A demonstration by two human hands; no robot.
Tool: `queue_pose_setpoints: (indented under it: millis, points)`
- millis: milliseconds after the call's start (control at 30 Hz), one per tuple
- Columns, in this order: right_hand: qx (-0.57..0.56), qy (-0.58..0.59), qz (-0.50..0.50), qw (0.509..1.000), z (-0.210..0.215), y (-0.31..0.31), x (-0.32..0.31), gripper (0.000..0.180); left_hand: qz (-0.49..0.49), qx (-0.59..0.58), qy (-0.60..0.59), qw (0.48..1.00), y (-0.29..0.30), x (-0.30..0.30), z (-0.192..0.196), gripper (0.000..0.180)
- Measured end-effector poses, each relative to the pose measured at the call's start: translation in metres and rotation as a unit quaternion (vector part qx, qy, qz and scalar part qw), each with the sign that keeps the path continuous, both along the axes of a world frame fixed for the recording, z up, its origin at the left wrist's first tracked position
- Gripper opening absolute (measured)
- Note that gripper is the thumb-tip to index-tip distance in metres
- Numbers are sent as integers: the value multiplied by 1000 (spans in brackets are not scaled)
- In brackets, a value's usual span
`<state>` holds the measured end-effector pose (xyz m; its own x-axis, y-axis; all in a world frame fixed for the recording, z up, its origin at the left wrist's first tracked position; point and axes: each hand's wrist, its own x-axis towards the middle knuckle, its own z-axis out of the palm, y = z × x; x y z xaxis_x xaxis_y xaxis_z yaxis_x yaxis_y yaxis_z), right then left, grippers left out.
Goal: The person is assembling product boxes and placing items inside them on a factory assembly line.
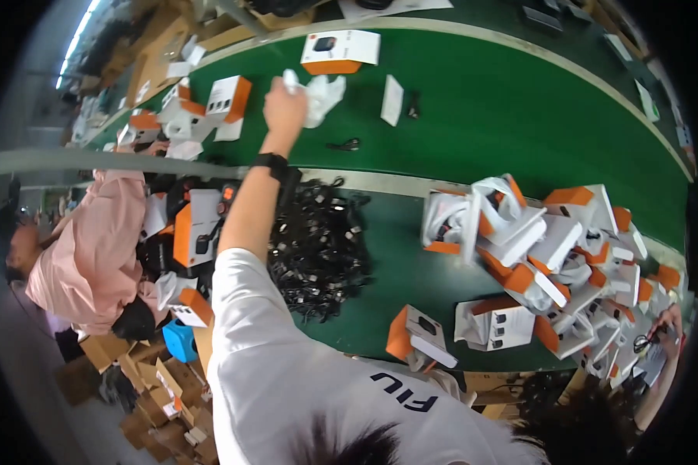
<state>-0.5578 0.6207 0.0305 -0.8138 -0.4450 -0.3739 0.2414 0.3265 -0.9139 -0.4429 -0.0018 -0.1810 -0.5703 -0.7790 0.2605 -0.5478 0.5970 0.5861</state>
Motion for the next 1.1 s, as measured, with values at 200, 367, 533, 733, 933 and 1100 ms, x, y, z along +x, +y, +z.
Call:
queue_pose_setpoints:
  millis: [200, 367, 533, 733, 933, 1100]
  points:
    - [20, 3, -53, 998, 10, 31, 21, 35, -142, 67, -154, 976, 47, -73, -9, 49]
    - [7, 5, -80, 997, 5, 43, 35, 34, -173, 23, -321, 931, 89, -98, -64, 90]
    - [1, 2, -113, 994, 1, 49, 48, 33, -128, 64, -260, 955, 107, -99, -93, 65]
    - [-7, -5, -139, 990, 1, 54, 68, 32, -120, 125, -181, 968, 104, -103, -97, 50]
    - [-28, -9, -149, 988, 21, 71, 102, 31, -202, 338, 74, 916, 82, -79, -45, 42]
    - [-73, 14, -77, 994, 23, 54, 97, 28, -158, 365, 53, 916, 102, 52, 92, 46]
